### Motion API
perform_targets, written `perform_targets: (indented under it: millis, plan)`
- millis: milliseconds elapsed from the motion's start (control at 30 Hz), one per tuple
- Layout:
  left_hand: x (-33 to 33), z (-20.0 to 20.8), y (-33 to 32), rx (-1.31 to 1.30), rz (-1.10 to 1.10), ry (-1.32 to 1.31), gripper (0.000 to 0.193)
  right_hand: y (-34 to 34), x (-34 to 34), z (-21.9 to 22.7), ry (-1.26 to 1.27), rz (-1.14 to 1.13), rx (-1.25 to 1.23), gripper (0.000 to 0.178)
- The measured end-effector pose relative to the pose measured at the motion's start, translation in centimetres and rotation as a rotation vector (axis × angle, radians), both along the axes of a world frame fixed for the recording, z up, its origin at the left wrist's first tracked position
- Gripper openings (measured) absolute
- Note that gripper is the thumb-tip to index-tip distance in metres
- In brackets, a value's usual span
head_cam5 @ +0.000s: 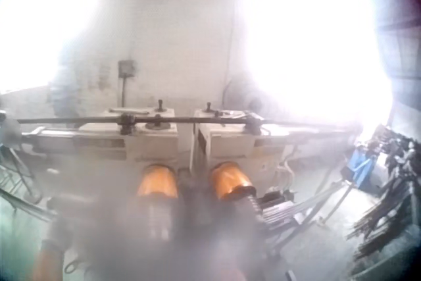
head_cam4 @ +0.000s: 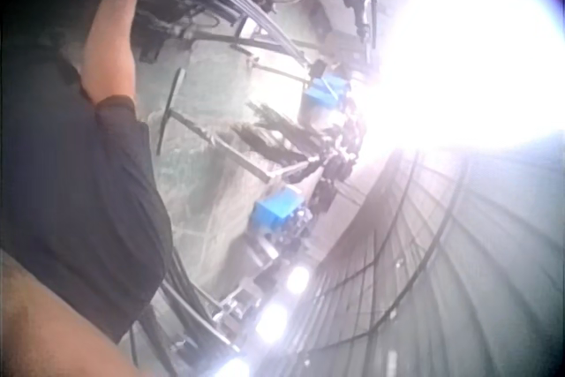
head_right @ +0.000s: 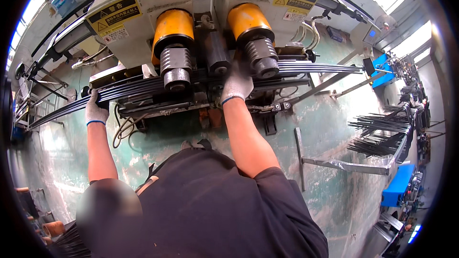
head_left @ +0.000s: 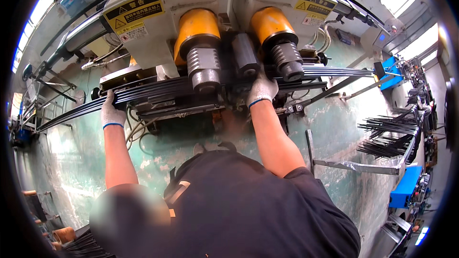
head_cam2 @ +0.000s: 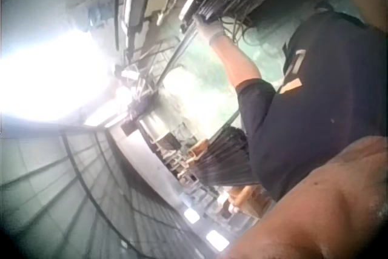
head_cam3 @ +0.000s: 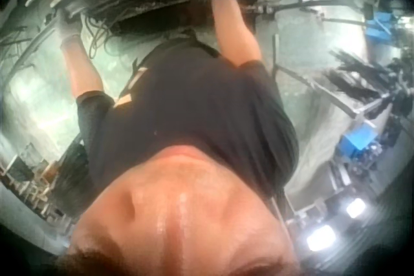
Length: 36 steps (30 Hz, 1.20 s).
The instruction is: The person repeatedly picks up bundles of long black metal rods, feeds them into a bending machine, and removes the bent rods. The person stacks the finished bent rods on a nearby rack.
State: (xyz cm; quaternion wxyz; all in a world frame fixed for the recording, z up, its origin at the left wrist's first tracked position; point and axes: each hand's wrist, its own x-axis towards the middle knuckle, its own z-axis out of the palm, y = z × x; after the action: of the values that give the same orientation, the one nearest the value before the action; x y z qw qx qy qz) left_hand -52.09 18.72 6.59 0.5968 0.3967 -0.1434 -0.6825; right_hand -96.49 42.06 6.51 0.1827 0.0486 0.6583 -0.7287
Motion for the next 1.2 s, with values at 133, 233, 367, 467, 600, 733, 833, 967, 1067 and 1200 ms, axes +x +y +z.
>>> perform_targets:
  millis: [133, 233, 367, 467, 600, 733, 833, 967, 1067, 1200]
  plan:
    - [-3.1, -1.7, 0.1, 0.118, -0.029, -0.06, 0.023, -1.5, -1.8, -7.2, 0.199, 0.219, 0.155, 0.046]
    - [-2.8, -3.9, -0.8, 0.046, -0.171, -0.031, 0.023, -3.2, -5.0, -14.4, 0.469, 0.301, 0.286, 0.036]
    - [-2.6, -1.3, -0.4, 0.082, -0.215, 0.212, 0.037, -2.0, -4.2, -11.9, 0.284, 0.282, 0.15, 0.032]
    - [6.1, -3.4, -4.2, -0.044, -0.096, 0.241, 0.042, -0.9, -0.1, -2.7, 0.014, 0.261, 0.032, 0.03]
    - [9.3, -5.1, -7.5, -0.024, 0.098, 0.085, 0.036, -0.1, 2.0, 3.9, -0.261, 0.086, -0.145, 0.028]
    - [6.6, -4.2, -5.2, 0.041, 0.125, 0.023, 0.029, 0.0, 2.5, 3.2, -0.236, -0.003, -0.194, 0.031]
    - [6.4, -5.4, -3.3, -0.013, -0.051, 0.05, 0.027, 0.2, 2.8, 1.2, -0.165, 0.012, -0.219, 0.032]
    - [1.3, -4.5, 0.5, 0.026, -0.112, 0.131, 0.027, 0.4, 2.2, -3.0, -0.048, 0.089, -0.321, 0.031]
    - [-1.2, -3.0, 2.8, -0.022, -0.281, 0.189, 0.032, 2.0, 3.4, -0.6, -0.14, 0.132, -0.326, 0.046]
    - [-1.3, 1.4, 2.1, 0.039, -0.096, 0.279, 0.044, 4.3, 4.2, -0.9, 0.052, 0.096, -0.279, 0.042]
